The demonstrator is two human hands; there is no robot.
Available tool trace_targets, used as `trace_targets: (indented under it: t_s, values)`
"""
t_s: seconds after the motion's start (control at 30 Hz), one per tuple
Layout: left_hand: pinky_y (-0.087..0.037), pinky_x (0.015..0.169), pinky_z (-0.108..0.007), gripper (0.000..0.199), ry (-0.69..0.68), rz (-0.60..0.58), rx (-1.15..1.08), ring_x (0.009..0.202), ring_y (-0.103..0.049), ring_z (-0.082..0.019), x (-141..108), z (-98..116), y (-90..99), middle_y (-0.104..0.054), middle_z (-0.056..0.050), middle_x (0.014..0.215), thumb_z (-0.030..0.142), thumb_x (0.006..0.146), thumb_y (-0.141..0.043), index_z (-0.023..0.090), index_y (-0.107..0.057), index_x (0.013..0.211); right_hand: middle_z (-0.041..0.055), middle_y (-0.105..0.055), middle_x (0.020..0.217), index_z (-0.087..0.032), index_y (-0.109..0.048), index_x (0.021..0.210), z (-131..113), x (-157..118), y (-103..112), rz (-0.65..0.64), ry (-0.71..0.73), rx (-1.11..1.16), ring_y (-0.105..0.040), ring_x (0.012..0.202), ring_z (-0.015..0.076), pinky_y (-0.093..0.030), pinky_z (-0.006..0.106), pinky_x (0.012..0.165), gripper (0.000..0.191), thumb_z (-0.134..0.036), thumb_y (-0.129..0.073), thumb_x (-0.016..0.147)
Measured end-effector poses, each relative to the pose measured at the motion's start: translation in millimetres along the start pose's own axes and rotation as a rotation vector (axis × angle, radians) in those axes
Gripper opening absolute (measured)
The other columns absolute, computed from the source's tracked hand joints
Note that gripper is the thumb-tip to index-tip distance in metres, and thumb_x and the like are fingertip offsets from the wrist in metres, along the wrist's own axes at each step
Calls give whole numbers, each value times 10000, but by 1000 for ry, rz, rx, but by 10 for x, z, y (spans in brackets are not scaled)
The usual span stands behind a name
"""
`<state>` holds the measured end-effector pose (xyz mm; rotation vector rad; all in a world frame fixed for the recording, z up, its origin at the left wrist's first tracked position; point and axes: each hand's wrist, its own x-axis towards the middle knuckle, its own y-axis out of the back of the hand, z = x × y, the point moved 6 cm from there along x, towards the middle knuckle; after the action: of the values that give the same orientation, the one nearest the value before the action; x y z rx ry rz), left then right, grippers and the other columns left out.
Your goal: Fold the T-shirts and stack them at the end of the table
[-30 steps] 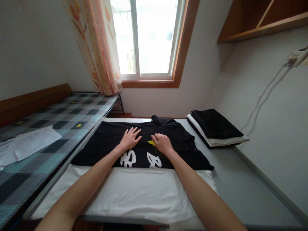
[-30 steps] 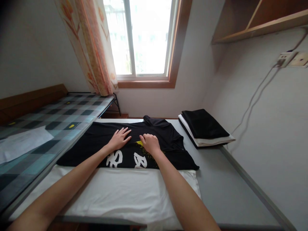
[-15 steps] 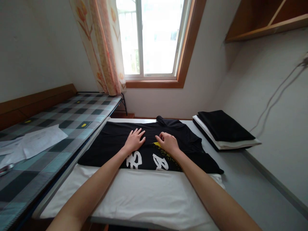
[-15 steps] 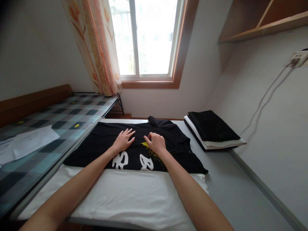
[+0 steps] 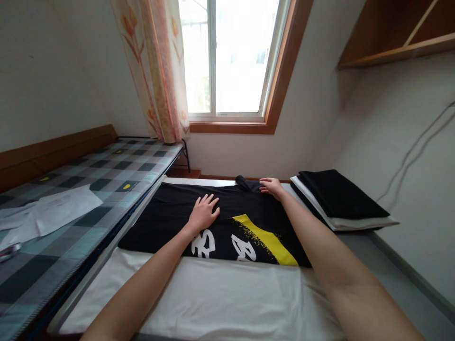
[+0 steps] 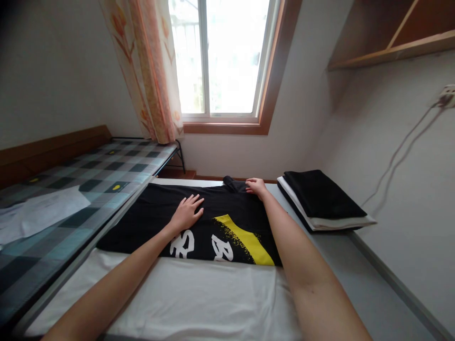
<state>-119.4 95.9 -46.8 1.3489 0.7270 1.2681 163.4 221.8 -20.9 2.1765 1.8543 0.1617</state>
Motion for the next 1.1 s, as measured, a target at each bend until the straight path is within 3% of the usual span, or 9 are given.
trace_targets:
  t_s: [0.13, 0.47, 0.73, 0.87, 1.1]
  values:
    - [-247, 1162, -465, 490, 6, 4, -10, 1404, -342, -266, 1, 10, 7, -441, -62, 1492, 435, 950, -396, 237, -509, 1384, 34, -632, 659, -114, -631, 819, 42, 123, 29, 18, -68, 94, -626, 512, 122, -553, 230, 478, 136, -137, -731, 730]
    - [-240, 1163, -461, 476, 19, 14, -21, 1400, -345, -259, 1, 27, 38, -459, -59, 1479, 432, 944, -406, 245, -526, 1366, 20, -593, 591, -123, -607, 696, 123, 352, -105, 5, -138, 188, -602, 538, 119, -578, 231, 508, 211, -49, -793, 627]
    - [-252, 1156, -462, 470, 26, 16, -18, 1387, -365, -260, 7, 36, 51, -467, -65, 1472, 419, 936, -423, 235, -542, 1352, -22, -547, 528, -200, -545, 596, 95, 381, -41, 133, -40, 289, -621, 611, 137, -612, 246, 638, 247, -29, -719, 636]
    - [-260, 1152, -465, 465, 29, 24, -11, 1384, -372, -261, 9, 35, 47, -472, -67, 1468, 416, 934, -425, 235, -549, 1344, -4, -584, 545, -185, -547, 585, 119, 322, 19, 177, 13, 274, -646, 638, 146, -606, 279, 701, 239, 0, -697, 603]
    - [-251, 1158, -454, 464, 25, 38, -12, 1387, -370, -255, 10, 9, 27, -474, -58, 1468, 427, 936, -422, 242, -551, 1342, 56, -712, 749, -144, -678, 739, 79, 175, 106, 276, 171, 188, -686, 855, 193, -552, 316, 851, 118, -103, -714, 635]
